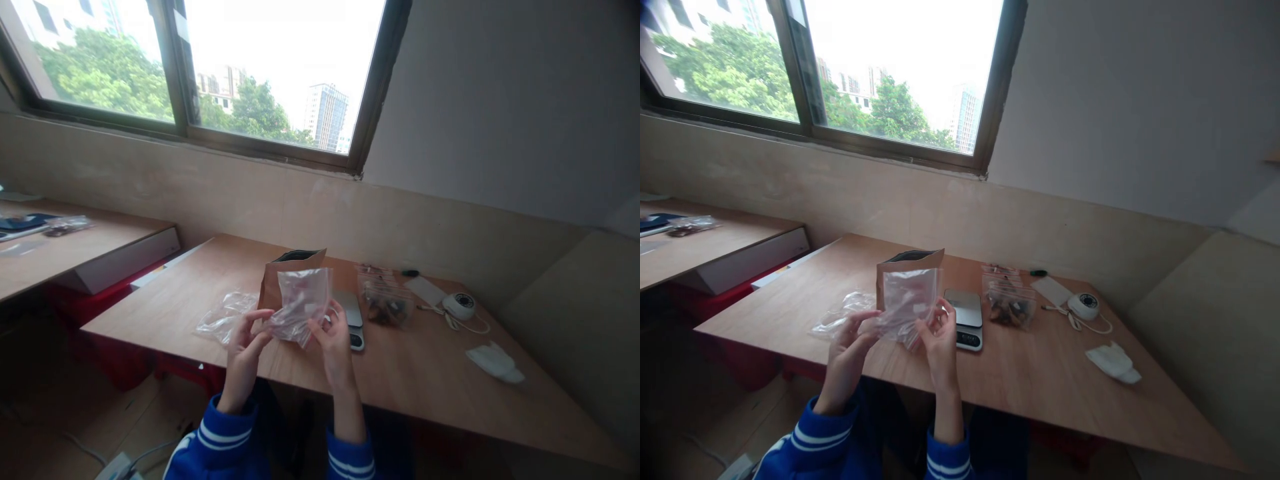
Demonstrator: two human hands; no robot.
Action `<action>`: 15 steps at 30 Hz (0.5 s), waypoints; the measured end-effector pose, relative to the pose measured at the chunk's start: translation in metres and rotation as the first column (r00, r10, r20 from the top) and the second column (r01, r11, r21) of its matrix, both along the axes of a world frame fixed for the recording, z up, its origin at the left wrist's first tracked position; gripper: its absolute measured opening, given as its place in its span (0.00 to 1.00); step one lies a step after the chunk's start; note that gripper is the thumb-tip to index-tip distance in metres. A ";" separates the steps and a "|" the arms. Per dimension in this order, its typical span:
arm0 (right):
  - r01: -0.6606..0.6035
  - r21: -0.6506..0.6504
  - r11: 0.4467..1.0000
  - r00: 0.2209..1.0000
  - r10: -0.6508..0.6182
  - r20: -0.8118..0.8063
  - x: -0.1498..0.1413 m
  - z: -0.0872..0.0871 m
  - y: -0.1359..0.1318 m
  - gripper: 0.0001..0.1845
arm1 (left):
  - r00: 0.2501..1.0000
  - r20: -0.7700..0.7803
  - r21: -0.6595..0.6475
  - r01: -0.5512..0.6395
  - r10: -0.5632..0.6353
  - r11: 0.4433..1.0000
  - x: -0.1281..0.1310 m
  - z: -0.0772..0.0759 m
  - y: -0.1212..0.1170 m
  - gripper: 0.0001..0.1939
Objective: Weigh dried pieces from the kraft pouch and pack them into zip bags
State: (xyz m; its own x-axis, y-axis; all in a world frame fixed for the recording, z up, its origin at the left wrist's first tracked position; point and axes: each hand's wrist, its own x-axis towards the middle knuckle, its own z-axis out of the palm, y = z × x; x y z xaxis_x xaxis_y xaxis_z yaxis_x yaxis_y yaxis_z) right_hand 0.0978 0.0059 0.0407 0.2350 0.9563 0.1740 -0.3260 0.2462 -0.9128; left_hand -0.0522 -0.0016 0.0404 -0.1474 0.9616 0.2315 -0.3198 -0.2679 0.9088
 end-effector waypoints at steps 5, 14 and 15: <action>0.045 -0.047 0.998 0.999 -0.044 0.017 0.030 -0.009 -0.012 0.27 | 0.966 -0.100 -0.038 0.236 -0.238 0.971 -0.005 0.001 0.002 0.13; -0.158 -0.108 0.981 0.951 0.181 0.251 0.047 -0.018 -0.030 0.24 | 0.979 -0.160 -0.114 0.106 -0.124 0.988 0.013 -0.001 0.006 0.18; -0.172 -0.127 0.977 0.938 0.202 0.280 0.047 -0.019 -0.031 0.24 | 0.984 -0.159 -0.131 0.059 -0.080 0.990 0.013 -0.001 0.006 0.18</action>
State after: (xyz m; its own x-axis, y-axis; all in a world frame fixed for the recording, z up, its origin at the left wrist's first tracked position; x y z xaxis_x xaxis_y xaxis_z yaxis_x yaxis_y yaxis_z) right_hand 0.1449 -0.0251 0.0214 0.0039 0.9940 0.1095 -0.0750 0.1095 -0.9912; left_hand -0.0391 0.0046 0.0393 -0.0493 0.9910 0.1242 -0.1777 -0.1311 0.9753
